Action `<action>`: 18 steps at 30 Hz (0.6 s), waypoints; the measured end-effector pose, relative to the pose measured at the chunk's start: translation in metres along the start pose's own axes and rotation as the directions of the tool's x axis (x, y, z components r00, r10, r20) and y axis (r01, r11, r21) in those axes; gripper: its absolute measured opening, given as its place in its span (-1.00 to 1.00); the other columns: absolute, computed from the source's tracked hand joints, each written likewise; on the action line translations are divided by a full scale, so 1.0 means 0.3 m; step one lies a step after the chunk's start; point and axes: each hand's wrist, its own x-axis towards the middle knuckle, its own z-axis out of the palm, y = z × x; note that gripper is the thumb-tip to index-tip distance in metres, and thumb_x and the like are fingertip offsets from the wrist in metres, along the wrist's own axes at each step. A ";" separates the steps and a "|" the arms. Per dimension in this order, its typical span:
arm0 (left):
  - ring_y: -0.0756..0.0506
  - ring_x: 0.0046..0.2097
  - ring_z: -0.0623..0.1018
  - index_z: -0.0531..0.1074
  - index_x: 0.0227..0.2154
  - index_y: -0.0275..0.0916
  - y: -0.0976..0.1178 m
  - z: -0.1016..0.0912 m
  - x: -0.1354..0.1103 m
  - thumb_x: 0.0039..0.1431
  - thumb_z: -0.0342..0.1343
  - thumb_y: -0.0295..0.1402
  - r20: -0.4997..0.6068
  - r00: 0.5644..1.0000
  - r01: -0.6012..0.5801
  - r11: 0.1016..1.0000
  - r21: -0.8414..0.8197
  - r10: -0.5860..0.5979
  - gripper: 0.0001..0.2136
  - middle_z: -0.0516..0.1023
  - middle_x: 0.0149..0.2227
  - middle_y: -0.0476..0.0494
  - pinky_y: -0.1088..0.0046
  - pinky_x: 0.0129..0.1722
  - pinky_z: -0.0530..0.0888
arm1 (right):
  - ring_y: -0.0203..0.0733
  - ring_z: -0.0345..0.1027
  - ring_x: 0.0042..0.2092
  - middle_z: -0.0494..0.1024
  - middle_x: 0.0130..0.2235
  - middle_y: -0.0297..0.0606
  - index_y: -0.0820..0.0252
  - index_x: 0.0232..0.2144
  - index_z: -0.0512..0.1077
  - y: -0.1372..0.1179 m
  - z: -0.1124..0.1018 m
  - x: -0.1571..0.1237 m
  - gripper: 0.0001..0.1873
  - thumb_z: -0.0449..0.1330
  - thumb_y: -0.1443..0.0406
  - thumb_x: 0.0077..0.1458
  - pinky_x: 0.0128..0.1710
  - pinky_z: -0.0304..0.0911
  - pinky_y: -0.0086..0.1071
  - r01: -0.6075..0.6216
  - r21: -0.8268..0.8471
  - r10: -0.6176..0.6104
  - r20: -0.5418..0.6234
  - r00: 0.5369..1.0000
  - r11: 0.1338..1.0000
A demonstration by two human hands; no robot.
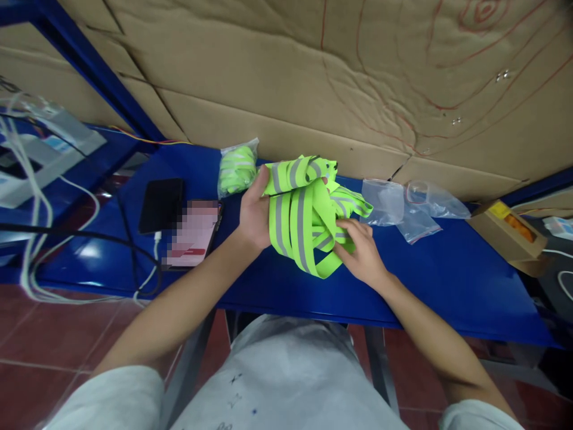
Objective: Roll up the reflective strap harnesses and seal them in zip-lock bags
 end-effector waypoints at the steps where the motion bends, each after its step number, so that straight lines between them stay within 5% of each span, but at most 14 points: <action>1: -0.34 0.32 0.52 0.50 0.17 -0.20 0.003 0.001 0.000 0.46 -0.06 0.06 -0.003 1.000 0.001 1.000 0.000 -0.001 -0.48 0.67 0.09 -0.22 0.05 0.38 0.44 | 0.05 0.55 0.03 0.66 -0.02 -0.16 0.07 -0.01 0.47 -0.002 -0.002 0.000 -0.81 0.20 0.24 0.35 0.06 0.31 -0.07 -0.009 -0.008 0.009 -0.001 1.000 1.000; 11: -0.40 0.43 0.37 0.50 0.20 -0.13 0.019 -0.047 0.016 0.33 0.08 0.18 0.027 0.993 -0.115 0.984 0.137 0.113 -0.41 0.66 0.12 -0.16 -0.01 0.40 0.38 | -0.05 0.62 -0.04 0.69 0.01 -0.17 0.06 0.07 0.49 -0.014 -0.047 0.005 -0.75 0.18 0.19 0.41 -0.01 0.47 -0.20 -0.024 0.040 0.023 0.006 1.000 0.999; 18: -0.42 0.46 0.30 0.48 0.24 -0.14 0.016 -0.013 -0.008 0.32 0.09 0.20 0.012 0.991 -0.130 0.972 0.197 0.131 -0.36 0.65 0.14 -0.17 -0.02 0.44 0.31 | -0.07 0.57 -0.04 0.66 -0.06 -0.18 -0.03 0.11 0.47 0.001 -0.061 0.000 -0.72 0.16 0.17 0.42 -0.04 0.47 -0.20 -0.086 0.149 0.113 -0.189 0.975 0.985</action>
